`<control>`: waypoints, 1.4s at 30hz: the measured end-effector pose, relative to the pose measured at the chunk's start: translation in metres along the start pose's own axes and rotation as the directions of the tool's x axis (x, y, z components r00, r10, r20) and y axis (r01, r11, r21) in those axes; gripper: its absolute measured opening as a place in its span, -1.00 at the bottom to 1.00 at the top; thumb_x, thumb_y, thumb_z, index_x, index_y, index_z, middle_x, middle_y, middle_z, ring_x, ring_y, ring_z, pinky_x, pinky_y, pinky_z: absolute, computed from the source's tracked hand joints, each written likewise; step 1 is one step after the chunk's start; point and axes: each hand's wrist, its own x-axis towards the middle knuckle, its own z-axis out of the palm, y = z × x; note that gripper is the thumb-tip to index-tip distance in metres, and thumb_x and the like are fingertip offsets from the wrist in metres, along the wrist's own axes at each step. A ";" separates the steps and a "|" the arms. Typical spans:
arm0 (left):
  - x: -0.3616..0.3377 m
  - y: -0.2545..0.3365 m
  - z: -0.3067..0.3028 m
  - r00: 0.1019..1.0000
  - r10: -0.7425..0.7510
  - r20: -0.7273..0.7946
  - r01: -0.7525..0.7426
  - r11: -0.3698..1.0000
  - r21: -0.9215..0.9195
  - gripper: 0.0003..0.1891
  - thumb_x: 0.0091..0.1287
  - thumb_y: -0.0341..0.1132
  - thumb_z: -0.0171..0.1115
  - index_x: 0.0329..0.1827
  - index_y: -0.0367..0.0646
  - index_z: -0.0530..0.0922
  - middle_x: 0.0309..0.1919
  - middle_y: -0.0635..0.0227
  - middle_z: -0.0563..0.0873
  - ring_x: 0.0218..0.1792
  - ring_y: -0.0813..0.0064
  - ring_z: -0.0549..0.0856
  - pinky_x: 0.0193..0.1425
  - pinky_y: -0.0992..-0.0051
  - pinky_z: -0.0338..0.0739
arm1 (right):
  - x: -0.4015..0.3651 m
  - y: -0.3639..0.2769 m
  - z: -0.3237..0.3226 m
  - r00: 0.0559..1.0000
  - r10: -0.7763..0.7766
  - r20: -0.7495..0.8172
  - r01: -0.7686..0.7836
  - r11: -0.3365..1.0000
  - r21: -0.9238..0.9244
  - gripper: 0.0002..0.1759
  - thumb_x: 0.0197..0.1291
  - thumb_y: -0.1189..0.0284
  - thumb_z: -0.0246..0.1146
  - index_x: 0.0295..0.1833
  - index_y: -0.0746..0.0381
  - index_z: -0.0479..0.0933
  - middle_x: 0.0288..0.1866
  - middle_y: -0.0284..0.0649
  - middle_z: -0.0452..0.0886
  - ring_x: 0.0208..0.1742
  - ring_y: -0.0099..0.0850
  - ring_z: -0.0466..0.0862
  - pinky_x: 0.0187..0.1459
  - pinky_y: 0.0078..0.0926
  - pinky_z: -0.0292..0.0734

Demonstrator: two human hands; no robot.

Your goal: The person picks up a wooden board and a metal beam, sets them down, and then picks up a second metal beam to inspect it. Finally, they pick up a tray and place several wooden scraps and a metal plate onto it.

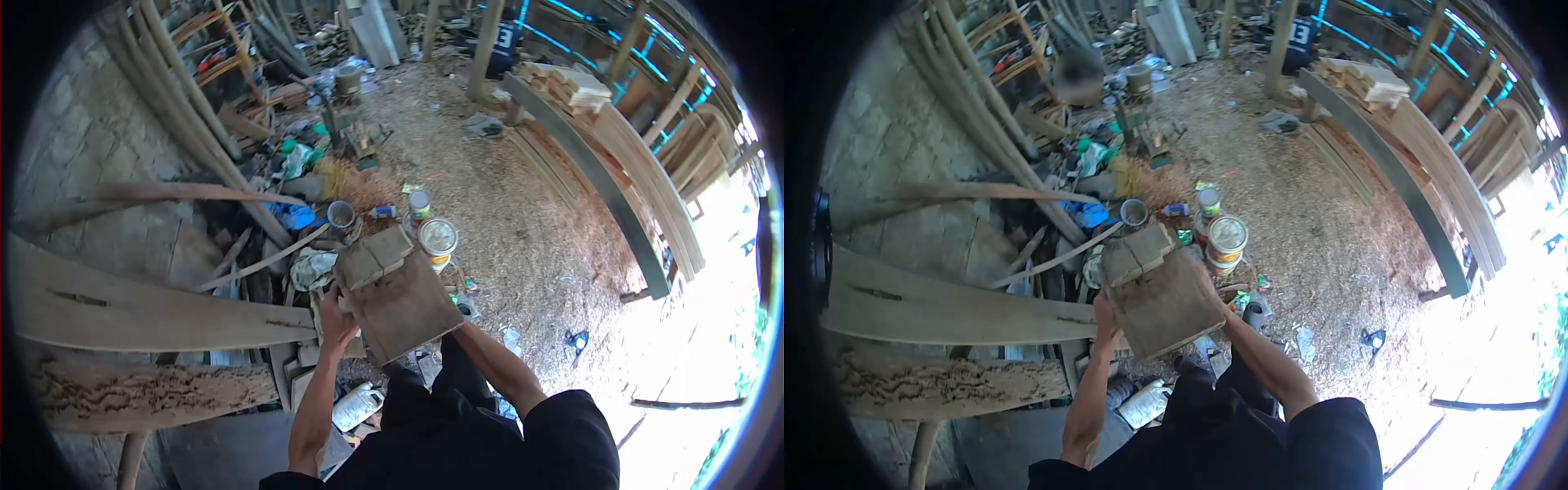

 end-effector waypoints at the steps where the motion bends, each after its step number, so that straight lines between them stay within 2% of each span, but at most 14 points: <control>1: 0.007 -0.003 0.013 0.997 0.077 0.006 -0.077 0.997 0.017 -0.58 0.00 -0.21 0.33 -0.14 -0.28 0.48 -0.32 0.09 0.65 -0.25 0.21 0.64 -0.20 0.40 0.46 | -0.005 -0.002 -0.013 0.999 0.006 -0.039 -0.006 1.000 0.003 -0.47 0.03 0.30 0.22 0.13 0.30 0.38 -0.03 -0.15 0.55 -0.02 -0.42 0.52 0.01 -0.46 0.39; 4: 0.033 0.018 0.050 0.993 0.104 0.062 -0.102 0.994 -0.027 -0.64 0.01 -0.24 0.31 -0.19 -0.26 0.49 -0.33 0.11 0.65 -0.28 0.24 0.65 -0.21 0.40 0.46 | -0.016 -0.014 -0.053 0.990 0.011 -0.139 -0.011 1.000 0.004 -0.47 0.03 0.30 0.22 0.13 0.30 0.38 -0.03 -0.15 0.55 -0.03 -0.42 0.52 0.01 -0.46 0.39; 8: 0.070 0.031 0.101 0.940 0.329 0.094 -0.337 0.937 0.091 -0.72 0.02 -0.36 0.26 -0.21 -0.25 0.48 -0.38 0.10 0.64 -0.33 0.23 0.65 -0.25 0.40 0.47 | -0.009 -0.024 -0.102 0.978 0.001 -0.207 0.000 1.000 0.007 -0.48 0.04 0.30 0.21 0.12 0.30 0.38 -0.03 -0.15 0.55 -0.03 -0.42 0.53 0.01 -0.46 0.39; 10: 0.082 0.059 0.122 0.952 0.260 0.161 -0.280 0.953 0.118 -0.75 0.03 -0.38 0.23 -0.22 -0.24 0.48 -0.42 0.08 0.63 -0.34 0.16 0.65 -0.27 0.37 0.47 | -0.001 -0.028 -0.128 0.976 -0.003 -0.220 0.007 1.000 0.013 -0.48 0.04 0.30 0.21 0.12 0.30 0.38 -0.03 -0.15 0.55 -0.03 -0.42 0.53 0.01 -0.46 0.39; 12: 0.101 0.046 0.159 0.920 0.378 0.099 -0.373 0.925 -0.070 -0.74 0.04 -0.38 0.22 -0.20 -0.23 0.48 -0.42 0.07 0.63 -0.32 0.14 0.65 -0.28 0.36 0.48 | 0.010 -0.027 -0.155 0.972 -0.003 -0.233 0.009 1.000 0.023 -0.48 0.05 0.30 0.21 0.12 0.30 0.38 -0.04 -0.15 0.55 -0.03 -0.42 0.53 0.01 -0.46 0.40; 13: 0.111 0.043 0.173 0.942 0.276 0.193 -0.279 0.960 -0.010 -0.70 0.03 -0.39 0.22 -0.15 -0.26 0.46 -0.33 0.05 0.64 -0.23 0.14 0.64 -0.22 0.36 0.47 | 0.017 -0.026 -0.171 0.973 -0.005 -0.230 0.011 1.000 0.028 -0.48 0.05 0.30 0.21 0.12 0.30 0.38 -0.04 -0.15 0.55 -0.03 -0.42 0.53 0.01 -0.46 0.40; 14: 0.121 0.042 0.190 0.942 0.283 0.179 -0.287 0.958 -0.007 -0.70 0.03 -0.39 0.22 -0.15 -0.26 0.46 -0.33 0.05 0.64 -0.23 0.14 0.64 -0.22 0.36 0.47 | 0.026 -0.026 -0.187 0.973 -0.006 -0.232 0.014 0.999 0.031 -0.48 0.05 0.30 0.20 0.12 0.30 0.38 -0.04 -0.16 0.55 -0.03 -0.42 0.53 0.01 -0.46 0.40; 17: 0.151 0.047 0.249 0.938 0.279 0.206 -0.232 0.946 -0.227 -0.62 0.03 -0.39 0.24 -0.08 -0.33 0.42 -0.21 -0.02 0.61 -0.08 0.13 0.59 -0.06 0.35 0.43 | 0.052 -0.030 -0.246 0.975 -0.010 -0.223 0.019 0.999 0.035 -0.49 0.05 0.30 0.20 0.12 0.30 0.38 -0.04 -0.16 0.55 -0.03 -0.42 0.53 0.00 -0.46 0.40; 26: 0.248 0.099 0.424 0.957 0.157 0.244 -0.097 0.966 -0.240 -0.67 0.06 -0.40 0.22 -0.13 -0.35 0.42 -0.31 0.03 0.63 -0.22 0.24 0.64 -0.16 0.39 0.46 | 0.111 -0.049 -0.438 0.957 0.000 -0.289 0.008 1.000 0.025 -0.50 0.07 0.30 0.19 0.12 0.30 0.38 -0.04 -0.16 0.55 -0.04 -0.43 0.53 0.00 -0.46 0.41; 32: 0.324 0.119 0.513 0.937 0.279 0.210 -0.232 0.946 -0.225 -0.69 0.04 -0.40 0.20 -0.15 -0.33 0.43 -0.32 0.01 0.62 -0.24 0.18 0.64 -0.18 0.37 0.46 | 0.147 -0.065 -0.535 0.942 -0.018 -0.335 0.021 1.000 0.007 -0.51 0.07 0.30 0.18 0.12 0.30 0.37 -0.05 -0.16 0.55 -0.04 -0.43 0.53 -0.01 -0.46 0.41; 35: 0.370 0.135 0.543 0.936 0.285 0.206 -0.201 0.914 -0.352 -0.68 0.06 -0.38 0.22 -0.12 -0.33 0.43 -0.32 0.01 0.62 -0.24 0.18 0.64 -0.17 0.38 0.47 | 0.179 -0.078 -0.582 0.937 -0.042 -0.346 0.039 0.999 -0.014 -0.51 0.08 0.30 0.17 0.11 0.30 0.37 -0.05 -0.16 0.55 -0.04 -0.43 0.53 -0.01 -0.46 0.41; 39: 0.444 0.134 0.583 0.918 0.328 0.220 -0.242 0.907 -0.344 -0.63 0.07 -0.37 0.25 -0.08 -0.33 0.41 -0.26 0.03 0.62 -0.17 0.24 0.64 -0.12 0.39 0.48 | 0.228 -0.085 -0.636 0.936 -0.067 -0.347 0.057 0.998 -0.038 -0.52 0.08 0.30 0.17 0.11 0.30 0.37 -0.05 -0.17 0.55 -0.05 -0.43 0.53 -0.01 -0.46 0.42; 41: 0.481 0.133 0.597 0.873 0.282 0.397 -0.086 0.892 -0.443 -0.55 0.07 -0.35 0.29 0.00 -0.31 0.36 -0.12 0.08 0.59 -0.06 0.31 0.59 -0.02 0.40 0.47 | 0.257 -0.090 -0.665 0.927 -0.083 -0.366 0.069 0.996 -0.050 -0.52 0.09 0.31 0.16 0.11 0.30 0.37 -0.05 -0.17 0.55 -0.05 -0.43 0.53 -0.01 -0.46 0.42; 42: 0.498 0.130 0.608 0.861 0.300 0.410 -0.096 0.888 -0.449 -0.55 0.07 -0.35 0.29 0.00 -0.31 0.36 -0.12 0.08 0.59 -0.06 0.31 0.59 -0.02 0.40 0.47 | 0.273 -0.096 -0.679 0.923 -0.098 -0.372 0.082 0.995 -0.058 -0.52 0.09 0.31 0.16 0.11 0.30 0.37 -0.06 -0.17 0.55 -0.05 -0.43 0.53 -0.01 -0.46 0.42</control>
